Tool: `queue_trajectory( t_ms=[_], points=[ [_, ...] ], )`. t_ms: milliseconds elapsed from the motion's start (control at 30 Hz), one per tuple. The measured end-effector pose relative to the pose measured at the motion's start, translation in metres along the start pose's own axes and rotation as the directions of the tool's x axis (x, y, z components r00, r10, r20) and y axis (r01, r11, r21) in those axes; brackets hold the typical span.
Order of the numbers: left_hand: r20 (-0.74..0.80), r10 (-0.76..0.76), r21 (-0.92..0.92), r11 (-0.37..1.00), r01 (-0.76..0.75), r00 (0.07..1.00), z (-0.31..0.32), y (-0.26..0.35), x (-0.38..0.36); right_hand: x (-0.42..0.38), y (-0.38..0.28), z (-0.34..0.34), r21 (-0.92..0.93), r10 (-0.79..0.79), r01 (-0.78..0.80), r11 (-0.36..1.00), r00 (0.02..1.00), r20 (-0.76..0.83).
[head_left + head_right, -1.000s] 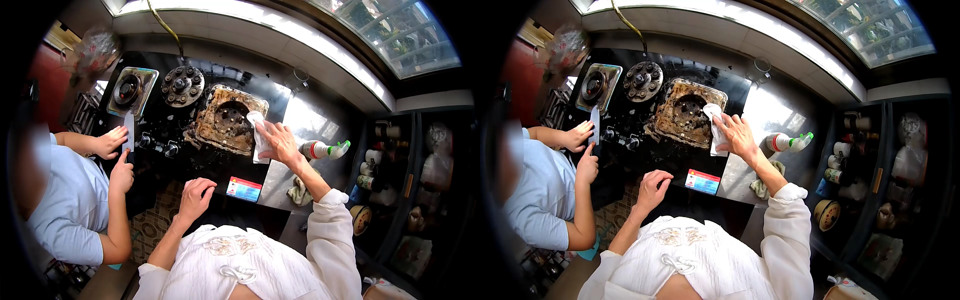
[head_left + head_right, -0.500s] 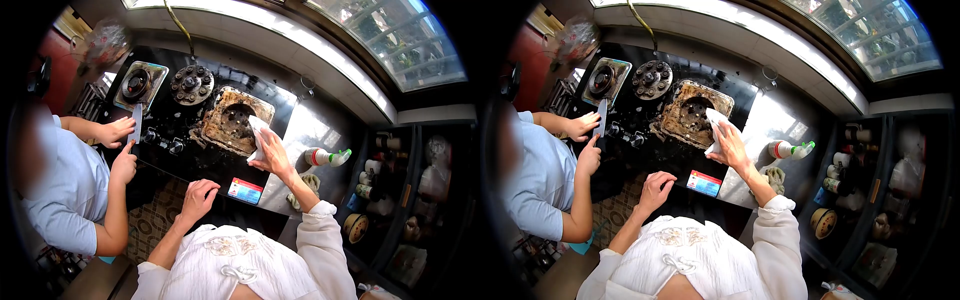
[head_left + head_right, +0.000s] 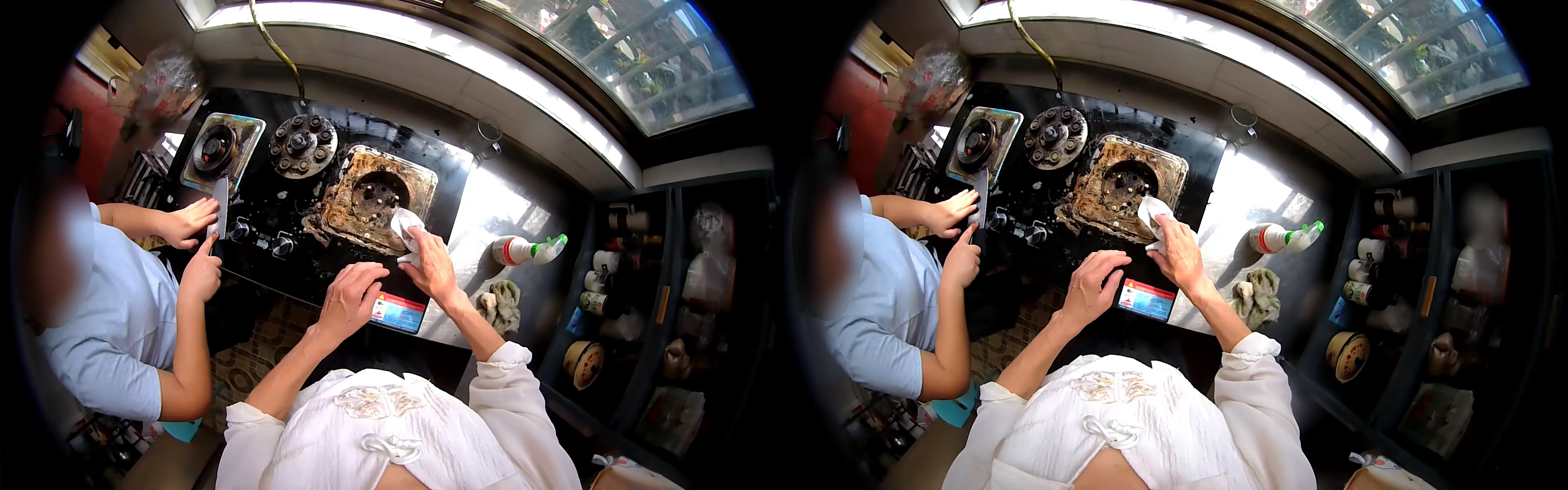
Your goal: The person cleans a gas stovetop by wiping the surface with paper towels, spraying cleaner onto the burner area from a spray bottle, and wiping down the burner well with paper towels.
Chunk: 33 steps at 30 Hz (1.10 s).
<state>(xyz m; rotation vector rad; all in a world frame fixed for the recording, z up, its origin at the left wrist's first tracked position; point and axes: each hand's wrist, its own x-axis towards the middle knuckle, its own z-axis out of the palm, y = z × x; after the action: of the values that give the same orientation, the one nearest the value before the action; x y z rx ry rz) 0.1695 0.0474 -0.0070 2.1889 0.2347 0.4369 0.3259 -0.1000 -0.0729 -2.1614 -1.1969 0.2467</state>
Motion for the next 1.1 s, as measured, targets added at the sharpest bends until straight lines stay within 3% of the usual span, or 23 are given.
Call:
queue_trajectory(
  t_ms=[67,133,167,233,267,367,400,433,500,567,600,700,767,967,1033,1100],
  points=[
    [0.099,0.103,-0.073,0.993,-0.096,0.990,0.022,-0.003,0.035,-0.004,0.008,0.011,0.043,0.015,-0.013,0.999,0.999,-0.048],
    [0.135,0.173,-0.075,0.984,-0.165,0.976,0.053,-0.017,0.061,-0.010,0.027,0.025,0.079,-0.127,0.141,0.987,0.979,-0.158],
    [0.188,0.133,-0.016,0.991,-0.132,0.973,0.064,-0.021,0.071,-0.011,0.028,0.024,0.075,-0.121,0.134,0.988,0.979,-0.162],
    [0.407,-0.020,0.015,1.000,0.015,0.913,0.075,-0.026,0.088,-0.012,0.023,0.023,0.114,0.052,-0.032,0.993,0.982,-0.181],
    [0.419,-0.018,0.012,1.000,0.014,0.908,0.079,-0.027,0.086,-0.014,0.020,0.023,0.139,0.142,-0.116,0.983,0.972,-0.188],
    [0.409,-0.041,0.081,0.997,0.008,0.911,0.084,-0.026,0.077,-0.020,0.014,0.032,0.294,0.191,-0.096,0.951,0.930,-0.315],
    [0.384,-0.035,0.156,0.987,-0.027,0.923,0.082,-0.022,0.073,-0.021,0.016,0.029,-0.024,0.087,-0.098,0.995,0.953,-0.290],
    [0.359,-0.030,0.229,0.972,-0.057,0.933,0.081,-0.019,0.068,-0.025,0.007,0.024,-0.016,0.098,-0.107,0.994,0.950,-0.297],
    [0.278,0.095,0.266,0.949,-0.171,0.956,0.078,-0.027,0.065,-0.039,-0.015,0.010,0.190,0.300,-0.244,0.951,0.875,-0.381],
    [0.346,0.058,0.250,0.956,-0.152,0.937,0.077,-0.025,0.065,-0.050,-0.018,0.010,0.134,0.299,-0.267,0.954,0.852,-0.431],
    [0.354,0.063,0.248,0.956,-0.158,0.933,0.074,-0.017,0.068,-0.056,-0.014,0.015,0.138,0.292,-0.258,0.956,0.876,-0.383],
    [0.467,0.043,0.392,0.885,-0.251,0.883,0.074,-0.010,0.082,-0.060,-0.007,0.025,0.111,0.298,-0.276,0.955,0.898,-0.324],
    [0.575,0.176,0.288,0.870,-0.399,0.799,0.083,-0.029,0.081,-0.053,-0.009,0.023,0.196,0.383,-0.336,0.921,0.871,-0.306],
    [0.539,0.144,0.352,0.857,-0.377,0.830,0.097,-0.041,0.067,-0.043,-0.010,0.031,0.210,0.310,-0.250,0.945,0.888,-0.338],
    [0.539,0.002,0.350,0.909,-0.225,0.842,0.099,-0.036,0.061,-0.045,-0.008,0.036,0.232,0.302,-0.232,0.945,0.890,-0.341],
    [0.524,0.001,0.404,0.880,-0.250,0.852,0.101,-0.031,0.054,-0.048,-0.009,0.034,0.205,0.251,-0.184,0.961,0.892,-0.377]
  ],
)
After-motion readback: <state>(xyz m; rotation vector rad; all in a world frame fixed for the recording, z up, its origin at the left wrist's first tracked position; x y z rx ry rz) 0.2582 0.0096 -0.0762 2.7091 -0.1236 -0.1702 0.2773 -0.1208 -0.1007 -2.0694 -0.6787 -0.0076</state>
